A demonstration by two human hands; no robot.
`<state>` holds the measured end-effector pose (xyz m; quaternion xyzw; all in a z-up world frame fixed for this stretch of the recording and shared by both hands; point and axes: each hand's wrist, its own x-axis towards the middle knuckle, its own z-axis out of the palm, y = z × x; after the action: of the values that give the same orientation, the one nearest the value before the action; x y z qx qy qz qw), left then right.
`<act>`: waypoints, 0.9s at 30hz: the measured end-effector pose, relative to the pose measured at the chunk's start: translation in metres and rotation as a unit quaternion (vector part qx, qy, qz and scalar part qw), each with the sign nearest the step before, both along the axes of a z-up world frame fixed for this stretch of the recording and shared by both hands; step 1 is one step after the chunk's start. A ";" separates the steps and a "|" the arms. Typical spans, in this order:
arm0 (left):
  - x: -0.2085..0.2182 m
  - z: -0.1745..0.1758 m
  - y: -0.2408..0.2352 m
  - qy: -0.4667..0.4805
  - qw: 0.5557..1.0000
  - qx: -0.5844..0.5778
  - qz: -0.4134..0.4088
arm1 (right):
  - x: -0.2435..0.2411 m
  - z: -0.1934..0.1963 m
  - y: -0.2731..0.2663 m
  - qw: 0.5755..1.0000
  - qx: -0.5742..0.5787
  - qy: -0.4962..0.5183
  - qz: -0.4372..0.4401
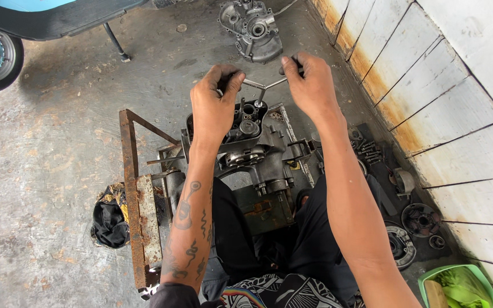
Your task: The person sits on the floor and assembles a scooter engine block clamped in a vise. They insert small components by hand and then use a T-handle wrench to tighten bolts on the engine head.
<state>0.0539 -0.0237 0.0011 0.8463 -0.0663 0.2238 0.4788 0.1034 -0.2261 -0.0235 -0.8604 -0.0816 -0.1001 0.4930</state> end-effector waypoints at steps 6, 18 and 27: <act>0.001 0.000 -0.004 0.005 1.000 0.005 -0.010 | 0.002 -0.001 0.004 0.997 -0.017 0.077 -0.007; 0.013 -0.006 -0.007 -0.032 0.997 0.042 0.061 | -0.028 0.022 0.010 0.998 -0.062 0.008 0.020; 0.050 -0.065 -0.005 0.024 0.978 0.198 0.054 | -0.055 0.066 0.005 0.983 -0.089 0.122 0.104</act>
<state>0.1036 -0.0289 -0.0643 0.9319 -0.0516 0.2115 0.2900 0.0484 -0.2212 0.0426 -0.8934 -0.1189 0.0652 0.4282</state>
